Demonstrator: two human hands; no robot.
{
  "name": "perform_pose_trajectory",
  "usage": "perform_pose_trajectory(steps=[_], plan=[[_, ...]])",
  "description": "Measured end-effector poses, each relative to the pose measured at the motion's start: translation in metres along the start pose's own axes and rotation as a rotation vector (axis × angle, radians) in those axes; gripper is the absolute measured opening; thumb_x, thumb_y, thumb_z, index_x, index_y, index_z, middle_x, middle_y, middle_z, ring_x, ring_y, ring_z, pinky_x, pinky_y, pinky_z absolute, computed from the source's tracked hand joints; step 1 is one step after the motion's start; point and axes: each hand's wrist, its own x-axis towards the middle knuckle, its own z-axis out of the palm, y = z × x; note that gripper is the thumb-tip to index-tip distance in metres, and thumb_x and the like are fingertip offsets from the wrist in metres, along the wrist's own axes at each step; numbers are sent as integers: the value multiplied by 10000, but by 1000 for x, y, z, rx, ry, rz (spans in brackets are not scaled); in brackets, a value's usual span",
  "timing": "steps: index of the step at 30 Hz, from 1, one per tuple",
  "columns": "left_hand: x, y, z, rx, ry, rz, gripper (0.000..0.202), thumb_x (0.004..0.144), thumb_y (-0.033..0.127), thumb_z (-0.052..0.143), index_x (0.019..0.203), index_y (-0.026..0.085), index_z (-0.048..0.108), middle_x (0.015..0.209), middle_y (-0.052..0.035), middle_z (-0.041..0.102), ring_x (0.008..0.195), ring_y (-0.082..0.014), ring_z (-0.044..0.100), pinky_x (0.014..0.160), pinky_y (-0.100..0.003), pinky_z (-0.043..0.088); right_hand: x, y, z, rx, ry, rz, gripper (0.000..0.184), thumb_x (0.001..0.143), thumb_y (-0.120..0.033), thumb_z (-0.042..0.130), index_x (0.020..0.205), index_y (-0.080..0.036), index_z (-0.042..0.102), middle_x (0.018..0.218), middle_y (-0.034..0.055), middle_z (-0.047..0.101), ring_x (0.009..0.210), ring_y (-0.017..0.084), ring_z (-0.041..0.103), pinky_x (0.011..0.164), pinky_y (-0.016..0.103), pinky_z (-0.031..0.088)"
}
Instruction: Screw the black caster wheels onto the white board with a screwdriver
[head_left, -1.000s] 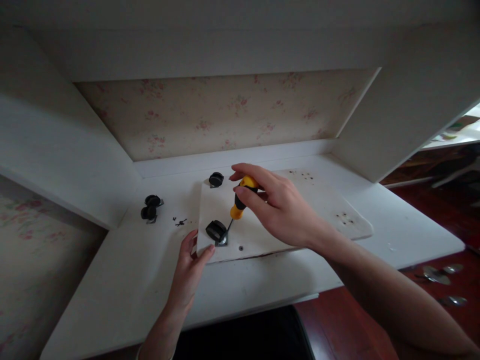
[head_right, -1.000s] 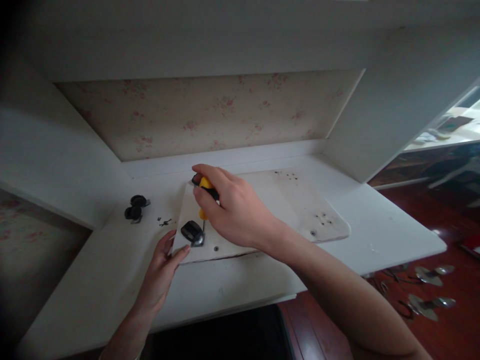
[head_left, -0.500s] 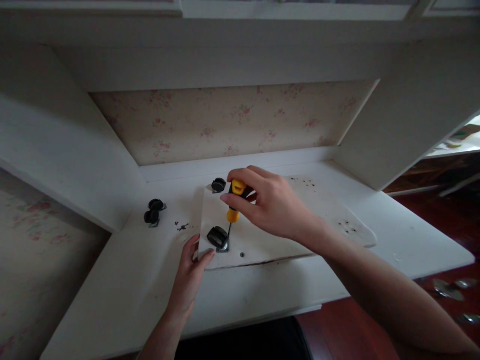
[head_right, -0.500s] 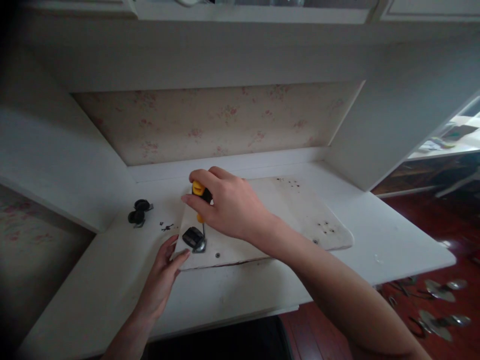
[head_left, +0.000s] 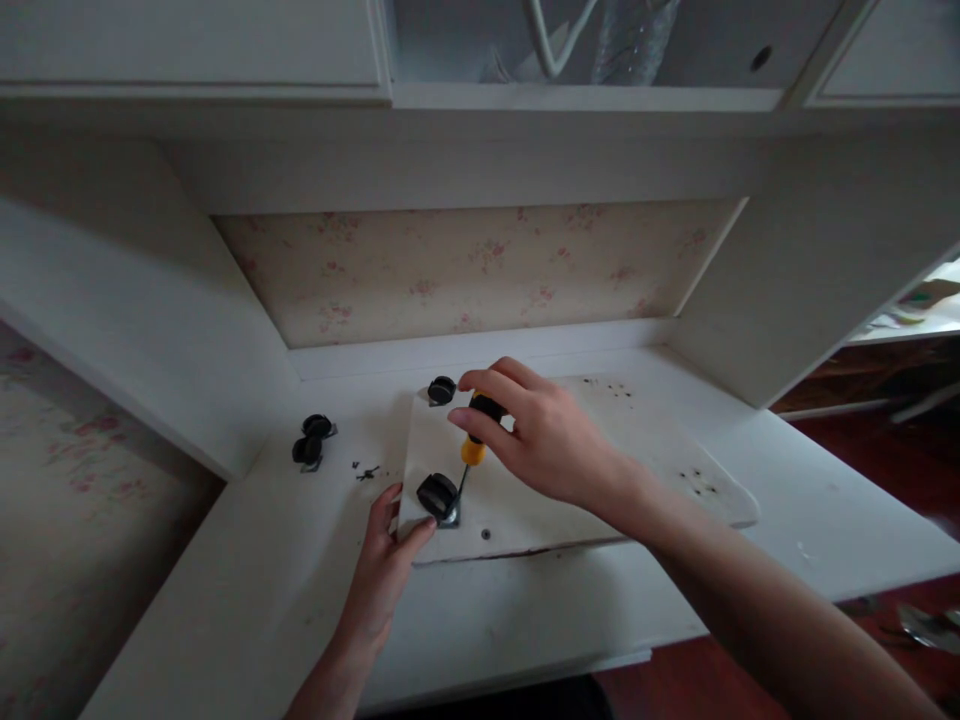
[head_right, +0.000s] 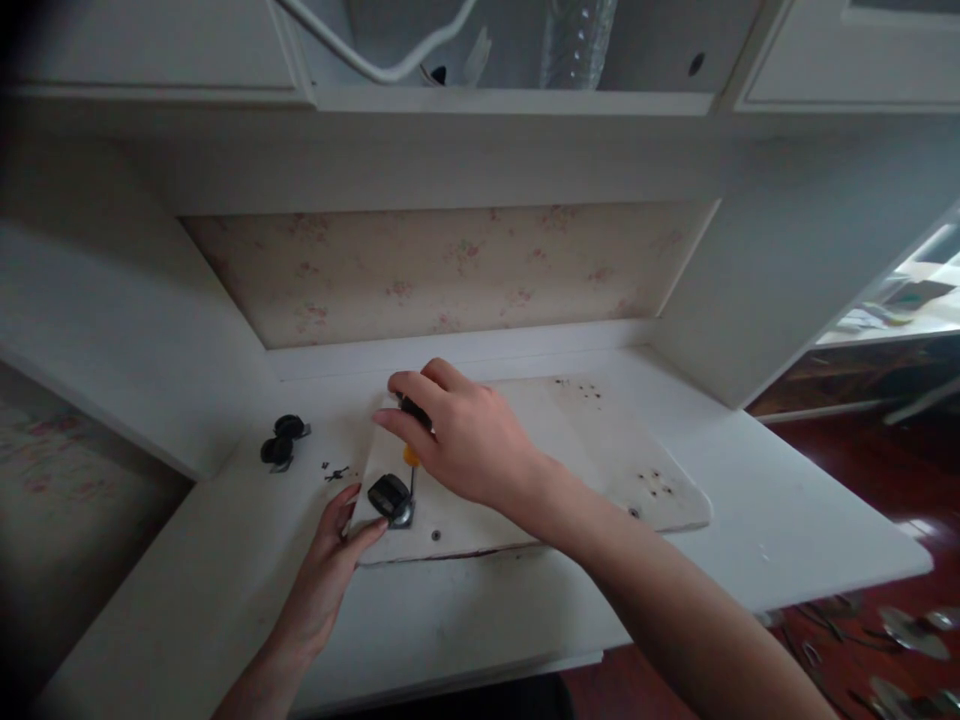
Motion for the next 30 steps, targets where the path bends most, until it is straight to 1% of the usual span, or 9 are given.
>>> perform_pose_trajectory(steps=[4, 9, 12, 14, 17, 19, 24, 28, 30], plan=[[1, -2, 0, -3, 0, -34, 589, 770, 356, 754, 1302, 283, 511, 1325, -58, 621, 1230, -268, 584, 1012, -389, 454, -2, 3, -6, 137, -109, -94, 434, 1033, -281, 439, 1465, -238, 434, 1459, 98, 531, 1264, 205, 564, 1037, 379, 476], [2, 0, -3, 0, 36, -50, 577, 739, 357, 773, 1271, 290, 559, 1307, -57, 649, 1221, -289, 595, 982, -388, 461, -4, 3, -7, -54, 3, 10, 381, 961, -487, 577, 1194, -195, 654, 1064, 96, 687, 829, 208, 676, 765, 374, 553], [5, 5, -8, -46, 1, -171, 554, 774, 391, 727, 1296, 314, 555, 1267, -47, 681, 1143, -292, 642, 858, -370, 501, -6, 3, -9, 1, -73, -6, 522, 1022, -431, 463, 1499, -232, 394, 1340, 137, 604, 1044, 235, 666, 891, 414, 546], [7, 8, -11, -91, -42, -241, 558, 792, 398, 703, 1317, 309, 538, 1223, -52, 699, 1101, -286, 658, 802, -355, 507, -7, 3, -12, 58, -134, -64, 557, 1034, -352, 443, 1559, -252, 285, 1428, 128, 553, 1154, 226, 629, 968, 409, 520], [6, 12, -14, -102, -91, -248, 600, 786, 372, 712, 1348, 306, 512, 1225, -62, 695, 1111, -275, 652, 812, -348, 503, -7, 3, -12, -11, -99, -56, 383, 1007, -393, 516, 1339, -215, 582, 1192, 105, 666, 975, 232, 672, 879, 408, 547], [4, 15, -16, -81, -116, -233, 624, 783, 348, 719, 1367, 316, 503, 1268, -69, 678, 1140, -273, 640, 850, -358, 500, -7, 3, -9, -56, -54, 0, 372, 998, -446, 520, 1250, -196, 633, 1116, 106, 665, 898, 238, 674, 833, 426, 556], [-4, 18, -18, -73, -243, -120, 717, 753, 287, 774, 1407, 301, 478, 1417, -89, 593, 1259, -275, 571, 1020, -384, 444, -10, 4, -7, 114, -188, -35, 565, 1025, -311, 466, 1548, -273, 256, 1460, 129, 486, 1168, 216, 619, 976, 399, 528], [-5, 19, -18, -82, -267, -104, 790, 730, 265, 786, 1440, 279, 439, 1449, -100, 565, 1297, -291, 537, 1048, -393, 419, -8, 1, -6, -65, -145, -16, 361, 994, -397, 538, 1311, -223, 541, 1182, 109, 644, 908, 233, 676, 820, 408, 560], [-4, 20, -18, -75, -233, -152, 759, 754, 300, 759, 1442, 278, 438, 1452, -98, 561, 1286, -292, 539, 1021, -387, 425, -6, 0, -5, -104, -120, 25, 370, 993, -445, 526, 1275, -205, 550, 1143, 109, 636, 838, 224, 673, 790, 420, 562]])
